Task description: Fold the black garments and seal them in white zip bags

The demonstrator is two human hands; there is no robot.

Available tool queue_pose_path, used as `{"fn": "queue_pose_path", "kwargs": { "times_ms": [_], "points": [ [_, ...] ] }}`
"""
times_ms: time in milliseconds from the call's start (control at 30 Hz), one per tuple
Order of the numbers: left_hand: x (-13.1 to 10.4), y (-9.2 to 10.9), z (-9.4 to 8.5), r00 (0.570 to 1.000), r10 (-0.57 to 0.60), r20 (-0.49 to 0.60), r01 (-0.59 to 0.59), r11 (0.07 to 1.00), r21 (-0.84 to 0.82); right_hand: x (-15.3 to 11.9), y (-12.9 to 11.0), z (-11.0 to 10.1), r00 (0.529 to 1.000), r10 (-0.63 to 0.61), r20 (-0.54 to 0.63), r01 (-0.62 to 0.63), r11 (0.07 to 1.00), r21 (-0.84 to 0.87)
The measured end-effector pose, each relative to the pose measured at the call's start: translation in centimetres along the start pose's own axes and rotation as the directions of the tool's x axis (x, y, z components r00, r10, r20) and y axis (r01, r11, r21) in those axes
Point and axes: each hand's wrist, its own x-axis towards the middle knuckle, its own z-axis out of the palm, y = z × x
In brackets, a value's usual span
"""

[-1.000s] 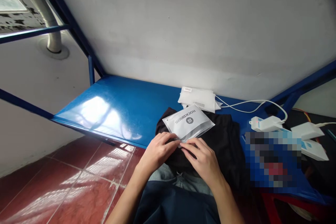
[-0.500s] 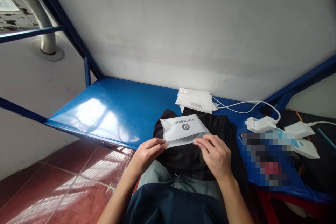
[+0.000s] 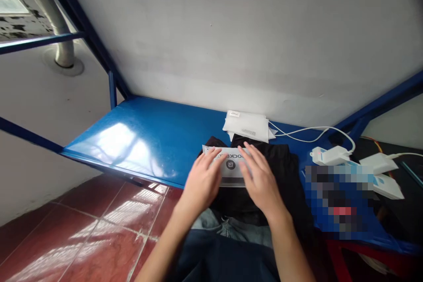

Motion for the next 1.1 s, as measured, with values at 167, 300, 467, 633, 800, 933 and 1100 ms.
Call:
{"fn": "queue_pose_path", "kwargs": {
  "times_ms": [167, 300, 467, 633, 800, 933, 1100],
  "points": [
    [0.7, 1.7, 5.1, 0.988, -0.124, 0.089, 0.098, 0.961, 0.258, 0.1, 2.1, 4.0, 0.990, 0.099, 0.104, -0.093, 0.994, -0.062],
    [-0.3, 1.2, 5.4, 0.982, -0.164, 0.093, 0.135, 0.956, 0.261, -0.8, 3.1, 4.0, 0.988, 0.071, 0.139, -0.049, 0.986, -0.158],
    [-0.3, 1.0, 5.3, 0.979, -0.167, 0.117, 0.132, 0.958, 0.256, -0.7, 3.3, 4.0, 0.988, 0.082, 0.132, -0.061, 0.986, -0.157],
    [-0.1, 1.1, 5.3, 0.970, -0.192, 0.151, 0.149, 0.955, 0.256, -0.5, 3.2, 4.0, 0.979, 0.095, 0.178, -0.044, 0.961, -0.273],
    [-0.2, 1.2, 5.1, 0.956, -0.227, 0.188, 0.177, 0.952, 0.252, -0.4, 2.9, 3.8, 0.969, 0.129, 0.212, -0.031, 0.910, -0.414],
    [-0.1, 2.0, 4.6, 0.953, -0.254, 0.164, 0.205, 0.942, 0.267, -0.3, 3.0, 3.0, 0.980, 0.062, 0.192, 0.003, 0.947, -0.322],
    [0.2, 3.1, 3.1, 0.968, -0.229, 0.101, 0.202, 0.954, 0.223, 0.7, 1.9, 2.0, 0.997, -0.046, 0.068, 0.051, 0.996, -0.077]
  ]
}}
